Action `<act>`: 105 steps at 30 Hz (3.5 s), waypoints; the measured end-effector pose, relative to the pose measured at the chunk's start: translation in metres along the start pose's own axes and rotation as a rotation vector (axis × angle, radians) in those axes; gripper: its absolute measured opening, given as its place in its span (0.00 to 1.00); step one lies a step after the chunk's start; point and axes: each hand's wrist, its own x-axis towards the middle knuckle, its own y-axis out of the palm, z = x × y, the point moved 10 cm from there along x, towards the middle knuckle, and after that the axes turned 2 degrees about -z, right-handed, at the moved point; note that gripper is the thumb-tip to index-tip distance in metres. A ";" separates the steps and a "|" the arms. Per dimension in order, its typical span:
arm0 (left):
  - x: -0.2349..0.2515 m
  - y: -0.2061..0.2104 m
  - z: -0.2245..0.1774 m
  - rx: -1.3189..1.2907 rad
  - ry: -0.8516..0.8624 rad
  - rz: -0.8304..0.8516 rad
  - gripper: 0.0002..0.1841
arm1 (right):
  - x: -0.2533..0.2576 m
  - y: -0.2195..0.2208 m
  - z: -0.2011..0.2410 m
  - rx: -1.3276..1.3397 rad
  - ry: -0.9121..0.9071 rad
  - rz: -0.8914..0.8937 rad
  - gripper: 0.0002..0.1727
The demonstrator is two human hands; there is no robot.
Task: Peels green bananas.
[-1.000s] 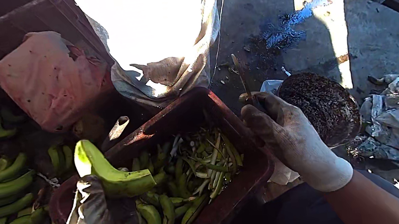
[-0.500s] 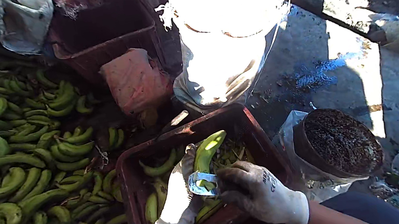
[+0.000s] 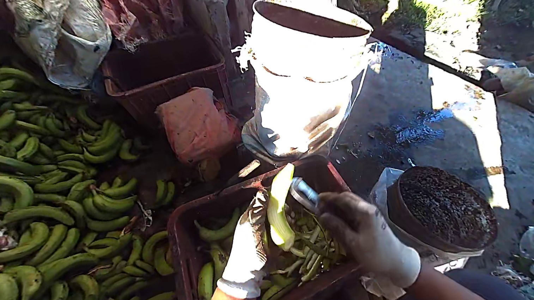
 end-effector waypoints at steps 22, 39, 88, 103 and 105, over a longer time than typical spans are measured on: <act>-0.003 -0.011 -0.014 0.023 0.185 -0.070 0.21 | -0.026 0.038 0.021 0.151 0.030 0.098 0.24; -0.006 -0.001 -0.015 0.084 0.162 -0.022 0.17 | 0.004 -0.009 0.010 0.062 0.068 -0.196 0.26; -0.010 -0.009 -0.016 -0.434 -0.039 -0.130 0.21 | -0.004 0.025 0.013 -0.184 -0.214 -0.078 0.26; -0.054 0.051 -0.012 0.193 -0.172 0.494 0.29 | 0.034 0.008 -0.056 -0.135 0.207 0.163 0.26; -0.054 0.049 -0.018 0.230 -0.129 0.430 0.25 | 0.035 -0.006 -0.075 -0.141 0.324 0.122 0.26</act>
